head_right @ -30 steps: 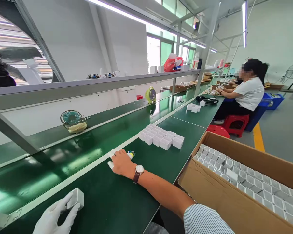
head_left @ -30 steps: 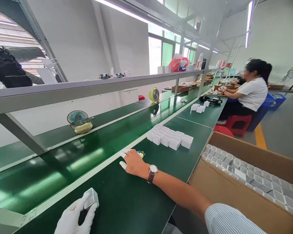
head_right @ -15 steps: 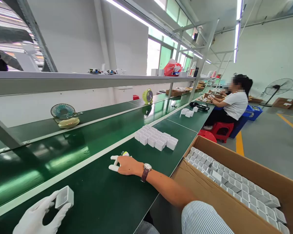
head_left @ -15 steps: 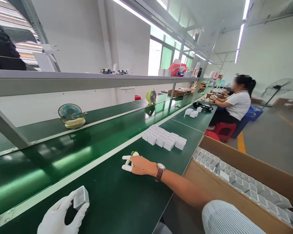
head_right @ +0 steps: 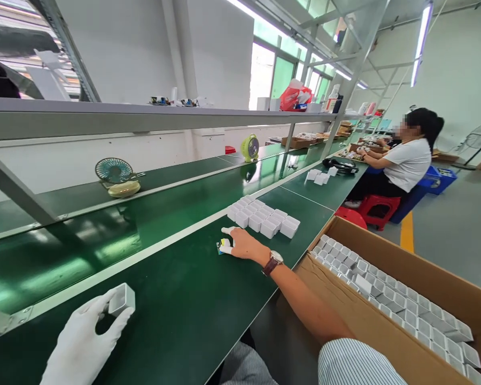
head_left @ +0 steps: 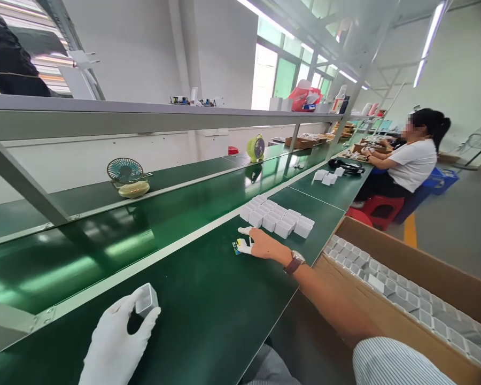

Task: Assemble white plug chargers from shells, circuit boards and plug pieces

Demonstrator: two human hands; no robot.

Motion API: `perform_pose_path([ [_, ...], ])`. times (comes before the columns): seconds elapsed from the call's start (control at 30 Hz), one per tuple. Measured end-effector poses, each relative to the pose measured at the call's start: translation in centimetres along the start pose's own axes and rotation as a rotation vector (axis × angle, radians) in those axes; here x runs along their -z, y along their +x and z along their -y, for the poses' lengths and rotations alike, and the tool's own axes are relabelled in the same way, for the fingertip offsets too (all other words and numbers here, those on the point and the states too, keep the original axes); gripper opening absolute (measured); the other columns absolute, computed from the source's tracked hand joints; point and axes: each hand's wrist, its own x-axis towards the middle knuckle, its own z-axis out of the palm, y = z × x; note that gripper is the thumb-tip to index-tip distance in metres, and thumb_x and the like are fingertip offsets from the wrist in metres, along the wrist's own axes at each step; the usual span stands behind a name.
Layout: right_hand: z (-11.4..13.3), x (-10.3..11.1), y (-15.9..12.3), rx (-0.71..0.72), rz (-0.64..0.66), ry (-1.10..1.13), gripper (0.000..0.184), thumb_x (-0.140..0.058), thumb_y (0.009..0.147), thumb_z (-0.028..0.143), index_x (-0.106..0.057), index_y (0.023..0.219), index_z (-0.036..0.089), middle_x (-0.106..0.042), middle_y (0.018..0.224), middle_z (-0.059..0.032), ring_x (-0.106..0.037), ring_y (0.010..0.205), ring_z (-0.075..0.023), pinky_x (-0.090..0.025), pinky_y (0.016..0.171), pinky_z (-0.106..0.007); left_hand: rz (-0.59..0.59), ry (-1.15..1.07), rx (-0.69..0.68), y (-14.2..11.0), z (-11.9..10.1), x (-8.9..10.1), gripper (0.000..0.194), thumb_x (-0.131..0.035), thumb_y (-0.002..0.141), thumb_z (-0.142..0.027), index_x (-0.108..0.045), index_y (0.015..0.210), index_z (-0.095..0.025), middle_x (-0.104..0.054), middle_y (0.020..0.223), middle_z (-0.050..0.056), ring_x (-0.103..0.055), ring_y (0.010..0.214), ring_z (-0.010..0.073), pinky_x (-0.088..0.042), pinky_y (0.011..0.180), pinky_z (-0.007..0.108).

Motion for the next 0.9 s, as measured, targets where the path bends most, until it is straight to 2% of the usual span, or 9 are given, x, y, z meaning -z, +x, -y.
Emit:
perform_pose_path([
  [0.07, -0.7, -0.4, -0.2, 0.019, 0.061, -0.023, 0.075, -0.078, 0.078, 0.038, -0.053, 0.145, 0.017, -0.058, 0.143, -0.0174, -0.056, 0.129, -0.0357, -0.043, 0.110, -0.050, -0.008, 0.006, -0.007, -0.3, -0.1, 0.0, 0.060, -0.053, 0.089, -0.060, -0.053, 0.139, -0.027, -0.061, 0.137, 0.010, -0.054, 0.128, 0.0328, -0.048, 0.103, 0.049],
  [0.17, -1.5, -0.9, -0.2, 0.025, 0.110, -0.051, 0.069, -0.075, 0.078, 0.030, -0.055, 0.143, 0.015, -0.061, 0.138, -0.0183, -0.057, 0.127, -0.0360, -0.044, 0.108, -0.049, -0.018, -0.013, -0.014, -0.5, -0.1, 0.0, 0.058, -0.053, 0.090, -0.058, -0.053, 0.139, -0.028, -0.060, 0.138, 0.009, -0.054, 0.129, 0.0315, -0.047, 0.104, 0.047],
  [0.27, -1.7, -1.2, -0.1, 0.024, 0.106, -0.072, 0.062, -0.069, 0.080, 0.023, -0.057, 0.141, 0.015, -0.066, 0.127, -0.0169, -0.062, 0.118, -0.0326, -0.049, 0.101, -0.043, -0.026, -0.053, -0.017, -0.6, -0.2, -0.1, 0.057, -0.053, 0.090, -0.057, -0.053, 0.138, -0.026, -0.059, 0.138, 0.009, -0.054, 0.129, 0.0309, -0.047, 0.105, 0.044],
  [0.37, -0.8, -1.7, 0.0, 0.046, 0.103, -0.075, 0.059, -0.065, 0.081, 0.020, -0.058, 0.139, 0.015, -0.069, 0.112, -0.0138, -0.066, 0.101, -0.0276, -0.053, 0.093, -0.039, -0.057, -0.095, 0.010, -0.8, -0.5, -0.4, 0.061, -0.054, 0.090, -0.056, -0.051, 0.141, -0.024, -0.056, 0.142, 0.010, -0.056, 0.127, 0.0303, -0.046, 0.106, 0.044],
  [0.47, 1.2, -2.9, 0.3, 0.097, 0.125, -0.043, 0.061, -0.063, 0.084, 0.023, -0.053, 0.144, 0.016, -0.068, 0.105, -0.0104, -0.065, 0.084, -0.0215, -0.056, 0.081, -0.035, -0.086, -0.144, 0.064, -0.9, -0.5, -0.9, 0.069, -0.057, 0.088, -0.055, -0.045, 0.147, -0.021, -0.051, 0.148, 0.013, -0.054, 0.130, 0.0319, -0.045, 0.108, 0.045],
  [0.57, 4.2, -4.5, 0.9, 0.176, 0.174, 0.006, 0.061, -0.062, 0.087, 0.027, -0.049, 0.146, 0.018, -0.067, 0.100, -0.0071, -0.064, 0.079, -0.0192, -0.057, 0.075, -0.033, -0.080, -0.216, 0.113, -0.9, -0.2, -1.4, 0.080, -0.063, 0.086, -0.050, -0.034, 0.155, -0.022, -0.047, 0.154, 0.013, -0.048, 0.139, 0.0331, -0.042, 0.111, 0.045],
  [0.73, 9.6, -7.4, 2.9, 0.341, 0.251, 0.184, 0.057, -0.064, 0.087, 0.026, -0.052, 0.142, 0.022, -0.065, 0.115, -0.0080, -0.065, 0.085, -0.0175, -0.058, 0.084, -0.036, 0.029, -0.291, 0.121, -1.1, 0.6, -1.3, 0.094, -0.069, 0.083, -0.042, -0.019, 0.162, -0.027, -0.042, 0.160, 0.011, -0.037, 0.148, 0.0354, -0.030, 0.119, 0.049],
  [0.8, 11.1, -8.5, 3.9, 0.399, 0.272, 0.219, 0.057, -0.065, 0.087, 0.026, -0.052, 0.142, 0.022, -0.065, 0.116, -0.0085, -0.066, 0.086, -0.0175, -0.058, 0.084, -0.036, 0.051, -0.302, 0.129, -1.4, 0.7, -1.1, 0.095, -0.069, 0.083, -0.041, -0.017, 0.162, -0.029, -0.045, 0.158, 0.012, -0.041, 0.145, 0.0372, -0.033, 0.116, 0.051],
  [0.9, 12.1, -10.2, 4.8, 0.464, 0.282, 0.222, 0.057, -0.066, 0.085, 0.023, -0.053, 0.141, 0.022, -0.065, 0.118, -0.0093, -0.066, 0.087, -0.0178, -0.059, 0.085, -0.037, 0.031, -0.299, 0.141, -1.7, 0.6, -1.0, 0.093, -0.071, 0.081, -0.040, -0.024, 0.161, -0.030, -0.052, 0.151, 0.012, -0.049, 0.138, 0.0366, -0.040, 0.109, 0.048],
])
